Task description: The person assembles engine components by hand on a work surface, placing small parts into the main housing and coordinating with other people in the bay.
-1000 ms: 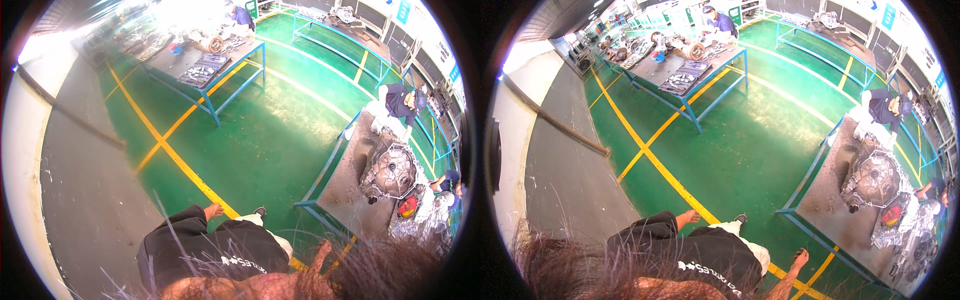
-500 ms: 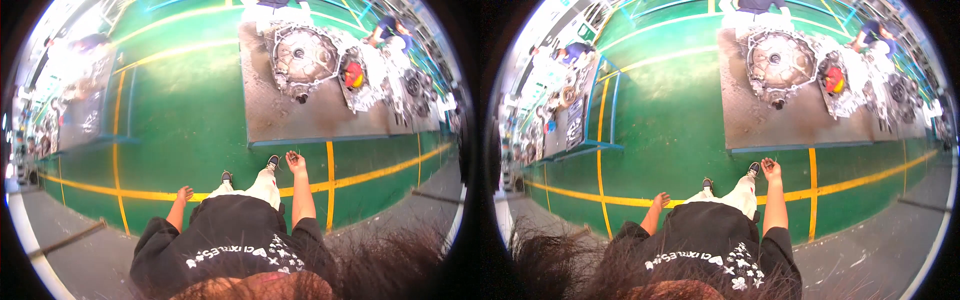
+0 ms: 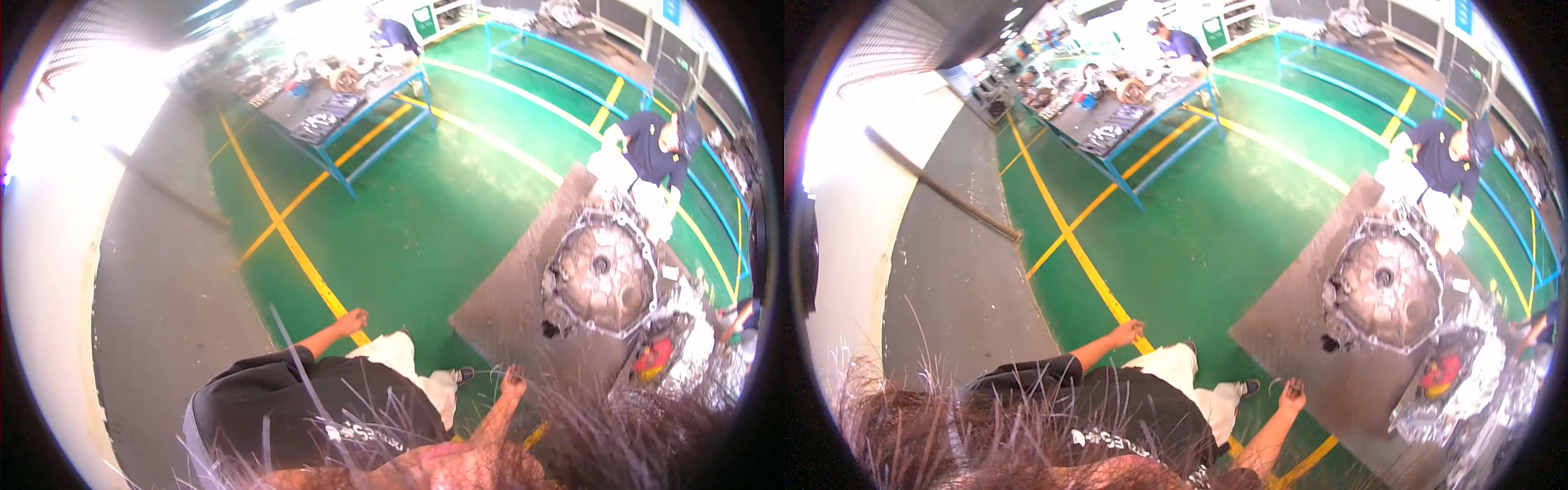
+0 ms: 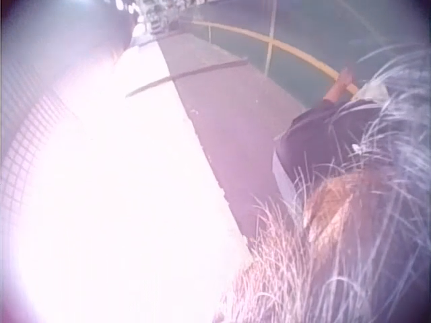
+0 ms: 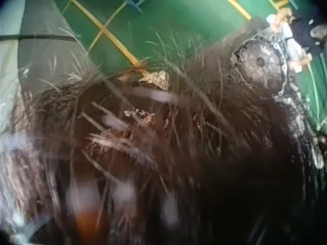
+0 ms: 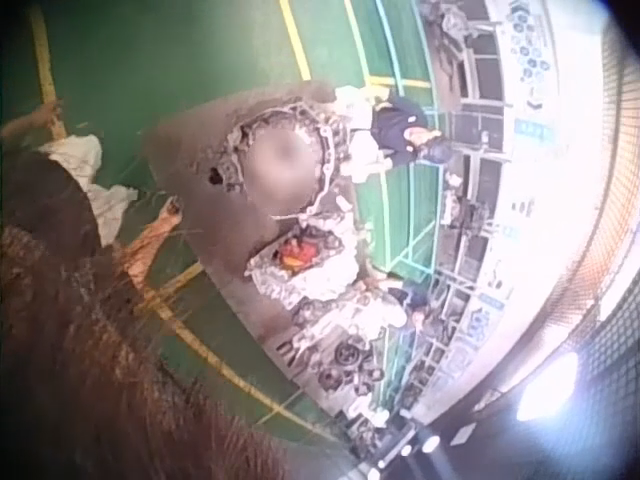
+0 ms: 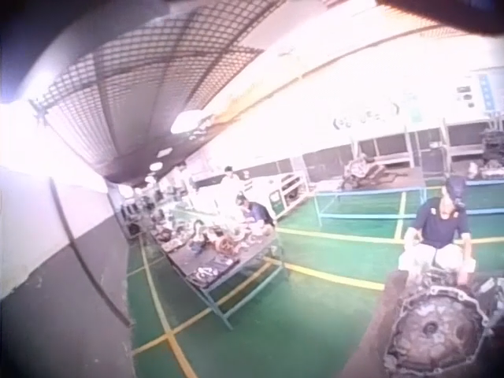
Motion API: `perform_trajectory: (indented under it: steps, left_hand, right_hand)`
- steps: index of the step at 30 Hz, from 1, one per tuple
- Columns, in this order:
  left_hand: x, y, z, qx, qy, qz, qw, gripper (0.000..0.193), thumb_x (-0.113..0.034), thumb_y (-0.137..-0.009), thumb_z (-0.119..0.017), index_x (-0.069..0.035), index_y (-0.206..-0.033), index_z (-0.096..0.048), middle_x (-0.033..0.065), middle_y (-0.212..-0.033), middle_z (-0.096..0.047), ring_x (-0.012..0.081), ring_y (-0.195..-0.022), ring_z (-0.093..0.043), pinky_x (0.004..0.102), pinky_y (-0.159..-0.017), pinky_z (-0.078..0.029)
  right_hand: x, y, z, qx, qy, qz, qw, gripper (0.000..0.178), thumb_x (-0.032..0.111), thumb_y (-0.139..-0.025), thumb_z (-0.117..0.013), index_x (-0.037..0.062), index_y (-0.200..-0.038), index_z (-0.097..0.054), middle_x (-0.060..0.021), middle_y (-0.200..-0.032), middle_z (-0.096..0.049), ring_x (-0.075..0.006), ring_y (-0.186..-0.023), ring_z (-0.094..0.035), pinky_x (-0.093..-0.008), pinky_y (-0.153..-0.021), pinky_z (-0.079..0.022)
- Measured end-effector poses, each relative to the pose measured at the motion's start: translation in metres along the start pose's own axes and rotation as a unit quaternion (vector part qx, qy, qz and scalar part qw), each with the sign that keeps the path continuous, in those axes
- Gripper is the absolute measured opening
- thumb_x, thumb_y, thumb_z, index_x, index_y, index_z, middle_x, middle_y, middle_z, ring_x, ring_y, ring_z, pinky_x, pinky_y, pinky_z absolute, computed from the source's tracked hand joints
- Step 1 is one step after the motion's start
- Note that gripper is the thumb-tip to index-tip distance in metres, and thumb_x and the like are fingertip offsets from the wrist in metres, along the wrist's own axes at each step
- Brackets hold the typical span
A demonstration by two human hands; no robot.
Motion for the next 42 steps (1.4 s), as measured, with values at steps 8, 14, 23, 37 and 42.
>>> perform_trajectory:
  steps: [8,14,23,37,42]
  left_hand:
    - [0.102,0.094,-0.044,-0.057,0.034,0.195,0.978,0.04,-0.027,-0.095,-0.052,-0.004,-0.128,-0.052,0.0145,-0.101,-0.07,0.0224,-0.087,-0.066,0.0389,-0.074,-0.054]
    - [0.154,0.128,-0.065,-0.025,-0.054,0.193,0.979,0.034,-0.029,-0.094,-0.053,-0.004,-0.117,-0.057,0.0152,-0.096,-0.07,0.0235,-0.08,-0.065,0.0419,-0.069,-0.051]
    - [0.097,0.041,-0.055,0.032,-0.287,-0.082,0.954,0.029,-0.031,-0.093,-0.054,-0.004,-0.101,-0.063,0.0164,-0.087,-0.07,0.0252,-0.07,-0.064,0.0464,-0.062,-0.047]
    - [-0.065,-0.085,-0.052,0.097,0.02,0.077,0.992,0.053,-0.027,-0.1,-0.047,-0.005,-0.145,-0.032,0.0156,-0.118,-0.066,0.0278,-0.099,-0.067,0.0412,-0.085,-0.056]
    - [-0.088,-0.13,-0.034,0.129,-0.024,0.061,0.989,0.053,-0.026,-0.1,-0.047,-0.007,-0.147,-0.031,0.0135,-0.117,-0.067,0.0261,-0.098,-0.067,0.0401,-0.084,-0.056]
  right_hand:
    - [0.03,-0.016,-0.04,-0.102,-0.031,-0.018,0.994,0.03,0.018,-0.102,-0.04,0.0021,-0.113,-0.064,-0.0068,-0.115,-0.07,-0.0281,-0.103,-0.068,-0.0455,-0.092,-0.059]
    - [0.052,0.03,0.007,-0.127,0.146,0.033,0.981,0.037,0.018,-0.101,-0.04,0.0114,-0.131,-0.061,-0.002,-0.117,-0.071,-0.0162,-0.087,-0.067,-0.0262,-0.06,-0.053]
    - [0.055,0.09,-0.045,0.044,0.118,0.084,0.988,0.04,0.026,-0.103,-0.047,0.0104,-0.14,-0.051,0.0043,-0.144,-0.052,-0.017,-0.111,-0.059,-0.0292,-0.085,-0.05]
    - [-0.031,0.144,-0.137,0.06,0.171,0.154,0.971,0.028,0.036,-0.097,-0.063,0.0155,-0.116,-0.066,0.0028,-0.086,-0.067,-0.015,-0.082,-0.069,-0.0287,-0.069,-0.054]
    - [-0.06,0.141,-0.152,0.023,0.19,0.172,0.966,0.024,0.035,-0.099,-0.061,0.013,-0.107,-0.066,0.0076,-0.065,-0.039,-0.0064,-0.053,-0.033,-0.0251,-0.052,-0.035]
Point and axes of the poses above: each hand's wrist, its own y-axis away from the middle knuckle, its own z-axis out of the back of the hand, x = y × z, the point moved 6 cm from there along -y, towards the middle knuckle
